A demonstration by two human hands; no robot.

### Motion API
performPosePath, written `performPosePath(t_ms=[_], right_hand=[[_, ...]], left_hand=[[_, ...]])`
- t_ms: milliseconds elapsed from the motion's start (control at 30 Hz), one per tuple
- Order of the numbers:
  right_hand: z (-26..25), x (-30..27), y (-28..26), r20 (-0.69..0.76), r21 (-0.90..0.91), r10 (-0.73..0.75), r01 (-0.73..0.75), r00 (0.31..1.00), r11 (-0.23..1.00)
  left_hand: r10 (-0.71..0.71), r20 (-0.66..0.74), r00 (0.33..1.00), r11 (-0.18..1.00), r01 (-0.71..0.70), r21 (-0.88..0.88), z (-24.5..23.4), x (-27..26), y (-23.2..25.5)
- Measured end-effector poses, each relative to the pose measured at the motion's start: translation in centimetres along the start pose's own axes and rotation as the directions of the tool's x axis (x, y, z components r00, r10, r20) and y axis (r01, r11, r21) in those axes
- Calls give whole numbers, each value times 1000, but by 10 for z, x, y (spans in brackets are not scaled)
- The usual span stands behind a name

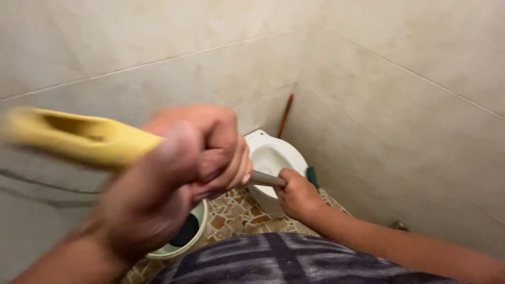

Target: The person repeatedly attempts to connect a yellow mop head to a metal pole in a bathroom. They align the parts and twist them together, then separate them and try again multiple times. The person also briefly picks up a green-handled brush from the floor and places it back down.

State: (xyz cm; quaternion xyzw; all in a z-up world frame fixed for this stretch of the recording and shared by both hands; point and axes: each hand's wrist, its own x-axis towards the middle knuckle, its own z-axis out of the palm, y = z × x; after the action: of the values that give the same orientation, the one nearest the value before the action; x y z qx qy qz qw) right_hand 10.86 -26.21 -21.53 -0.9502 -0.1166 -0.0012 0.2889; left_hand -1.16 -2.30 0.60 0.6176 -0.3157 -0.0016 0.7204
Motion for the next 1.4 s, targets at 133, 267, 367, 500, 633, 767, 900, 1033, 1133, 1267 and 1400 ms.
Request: performPosePath(t_ms=[133,267,367,500,633,767,900,1033,1133,1267,1400], right_hand=[[-11,-18,-32,-35,83,-30,32,999,996],[-11,-8,-28,-92,55,-4,9,996,998],[-9,15,-11,-75,37,12,-9,997,999],[-16,31,2,46,43,41,-43,998,998],[-2,24,-1,35,106,-20,16,999,994],[2,41,9,-5,2,21,-21,1000,1000],[1,35,-2,59,-15,-1,2,998,1000],[5,53,15,-62,62,11,-8,998,998],[-6,53,10,-27,-45,50,-51,998,998],[-3,35,-4,67,47,47,-50,997,998],[10,62,14,7,-12,24,-24,1000,1000]], left_hand=[[47,74,996,995,-53,87,-12,-11,20],[-2,110,994,995,-9,98,-10,2,25],[30,46,998,996,-34,78,4,17,10],[59,-43,997,998,-61,-31,18,33,6],[-43,-72,996,976,27,-218,4,18,5],[90,-25,996,987,-92,-134,-1,21,-9],[104,-6,995,988,-104,-113,-5,16,3],[144,28,989,982,-139,-128,-10,30,-21],[177,48,983,976,-169,-137,-13,36,-21],[70,11,997,979,-67,-195,-12,17,-14],[142,-39,989,974,-146,-173,-20,28,-25]])
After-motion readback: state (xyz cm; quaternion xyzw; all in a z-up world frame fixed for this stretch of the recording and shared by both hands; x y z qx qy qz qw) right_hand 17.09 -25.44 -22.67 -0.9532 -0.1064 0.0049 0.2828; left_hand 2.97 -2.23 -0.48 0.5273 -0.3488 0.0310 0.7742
